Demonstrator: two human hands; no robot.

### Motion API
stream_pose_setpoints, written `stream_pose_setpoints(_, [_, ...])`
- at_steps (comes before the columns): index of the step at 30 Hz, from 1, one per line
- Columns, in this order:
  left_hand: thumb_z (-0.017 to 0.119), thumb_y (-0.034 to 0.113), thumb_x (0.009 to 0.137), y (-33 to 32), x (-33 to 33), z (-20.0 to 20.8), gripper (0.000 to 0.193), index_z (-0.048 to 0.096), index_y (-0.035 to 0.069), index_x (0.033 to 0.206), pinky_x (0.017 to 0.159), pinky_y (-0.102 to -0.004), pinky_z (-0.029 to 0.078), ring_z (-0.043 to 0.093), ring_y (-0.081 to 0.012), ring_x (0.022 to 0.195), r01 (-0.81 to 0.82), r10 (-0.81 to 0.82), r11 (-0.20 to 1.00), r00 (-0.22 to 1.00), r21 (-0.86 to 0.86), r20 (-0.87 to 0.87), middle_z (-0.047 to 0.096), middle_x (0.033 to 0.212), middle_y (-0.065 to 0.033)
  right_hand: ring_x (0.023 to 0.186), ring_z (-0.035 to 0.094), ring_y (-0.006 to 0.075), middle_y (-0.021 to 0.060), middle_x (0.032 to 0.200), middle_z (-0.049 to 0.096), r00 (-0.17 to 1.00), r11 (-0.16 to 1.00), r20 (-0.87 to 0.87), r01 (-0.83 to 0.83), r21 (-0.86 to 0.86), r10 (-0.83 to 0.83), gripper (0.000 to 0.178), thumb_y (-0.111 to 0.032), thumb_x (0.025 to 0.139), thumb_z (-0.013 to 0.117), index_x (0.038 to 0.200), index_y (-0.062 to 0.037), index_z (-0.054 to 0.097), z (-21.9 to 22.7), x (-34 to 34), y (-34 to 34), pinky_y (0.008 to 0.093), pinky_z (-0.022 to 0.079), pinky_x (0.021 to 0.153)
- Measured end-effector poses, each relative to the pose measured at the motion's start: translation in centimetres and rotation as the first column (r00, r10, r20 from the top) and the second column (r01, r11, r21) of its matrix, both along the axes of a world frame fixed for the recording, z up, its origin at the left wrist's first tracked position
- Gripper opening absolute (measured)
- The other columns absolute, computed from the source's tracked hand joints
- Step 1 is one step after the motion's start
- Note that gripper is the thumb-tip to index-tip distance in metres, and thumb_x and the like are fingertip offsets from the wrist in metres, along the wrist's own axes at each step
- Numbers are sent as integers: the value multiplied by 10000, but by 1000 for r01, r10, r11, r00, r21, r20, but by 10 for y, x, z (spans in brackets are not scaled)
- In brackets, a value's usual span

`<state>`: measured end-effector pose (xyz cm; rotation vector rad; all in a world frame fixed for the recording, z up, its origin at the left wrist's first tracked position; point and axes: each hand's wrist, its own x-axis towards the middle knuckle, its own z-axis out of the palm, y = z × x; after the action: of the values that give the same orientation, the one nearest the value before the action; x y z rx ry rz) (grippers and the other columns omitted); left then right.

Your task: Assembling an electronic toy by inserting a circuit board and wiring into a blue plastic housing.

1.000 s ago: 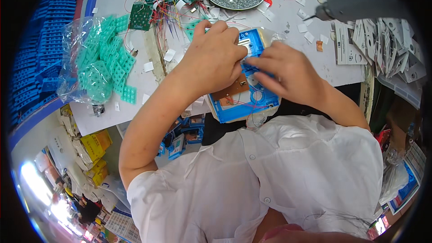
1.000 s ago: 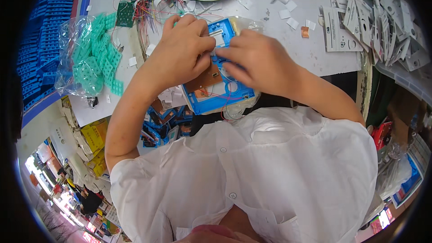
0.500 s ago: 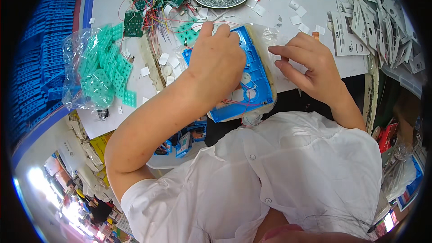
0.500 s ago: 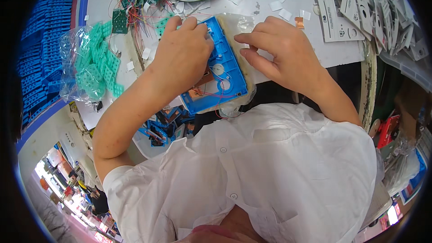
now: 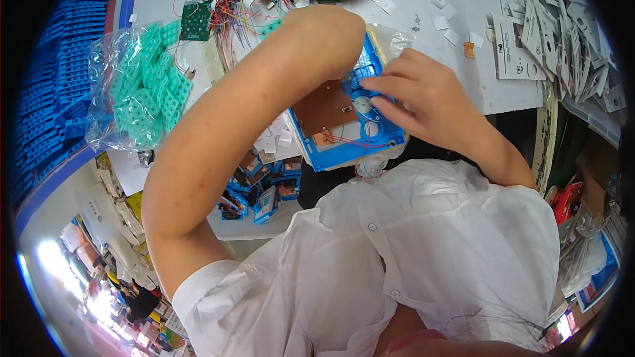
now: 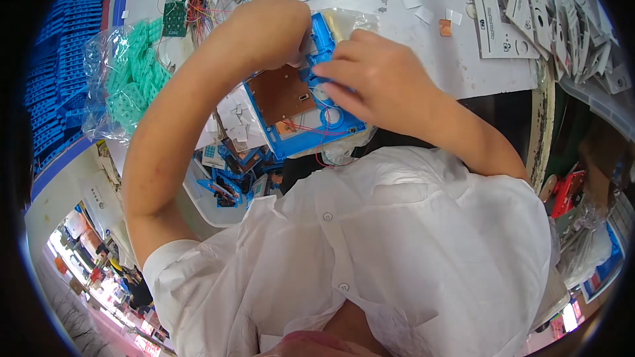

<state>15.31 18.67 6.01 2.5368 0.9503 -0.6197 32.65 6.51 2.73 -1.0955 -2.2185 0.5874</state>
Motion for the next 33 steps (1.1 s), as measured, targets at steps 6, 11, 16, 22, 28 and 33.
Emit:
stream_pose_setpoints(6, [742, 103, 746, 9, -13, -4, 107, 781, 29, 812, 726, -426, 582, 728, -324, 796, 54, -51, 992, 998, -112, 28, 737, 809, -180, 847, 574, 244, 39, 926, 609, 983, 995, 182, -45, 93, 28, 369, -117, 773, 792, 1133, -92, 718, -14, -21, 6, 345, 518, 696])
stream_pose_setpoints(11, [699, 111, 782, -5, -29, -10, 101, 762, 36, 806, 715, -442, 582, 729, -347, 820, 136, -144, 989, 975, 57, 172, 729, 832, -183, 885, 579, 238, 30, 950, 608, 971, 995, 236, -48, 82, 27, 379, -125, 776, 789, 1147, -94, 716, -12, -24, 6, 342, 530, 708])
stream_pose_setpoints(16, [696, 127, 806, -16, -28, 2, 95, 732, 38, 810, 696, -452, 583, 726, -352, 804, 162, -164, 986, 980, 28, 116, 722, 825, -176, 944, 594, 251, 37, 1000, 641, 960, 999, 279, -20, -48, 32, 319, -151, 828, 757, 1135, -81, 699, -6, -27, 9, 364, 539, 747])
stream_pose_setpoints(22, [677, 128, 837, -35, -49, -17, 101, 676, 32, 869, 663, -458, 573, 720, -345, 768, -10, -63, 970, 954, 241, 292, 705, 789, -156, 918, 623, 255, 37, 894, 662, 960, 997, 281, 4, -78, 18, 248, -203, 852, 740, 1062, -87, 679, -5, -30, 15, 379, 557, 715])
stream_pose_setpoints(28, [644, 160, 886, -29, -61, -28, 127, 683, 40, 895, 697, -480, 547, 696, -372, 809, -53, 13, 993, 941, 109, 338, 696, 794, -164, 807, 616, 275, 77, 852, 636, 996, 971, 82, -4, -241, 24, 311, -151, 865, 737, 1156, -62, 667, -4, -21, 17, 397, 510, 719])
stream_pose_setpoints(33, [613, 170, 916, -26, -65, -25, 143, 697, 54, 906, 709, -486, 539, 688, -370, 816, -45, 19, 997, 937, 68, 349, 700, 808, -160, 788, 608, 261, 66, 794, 612, 996, 980, 87, 29, -194, -12, 313, -142, 859, 739, 1154, -62, 670, -6, -23, 14, 390, 501, 697])
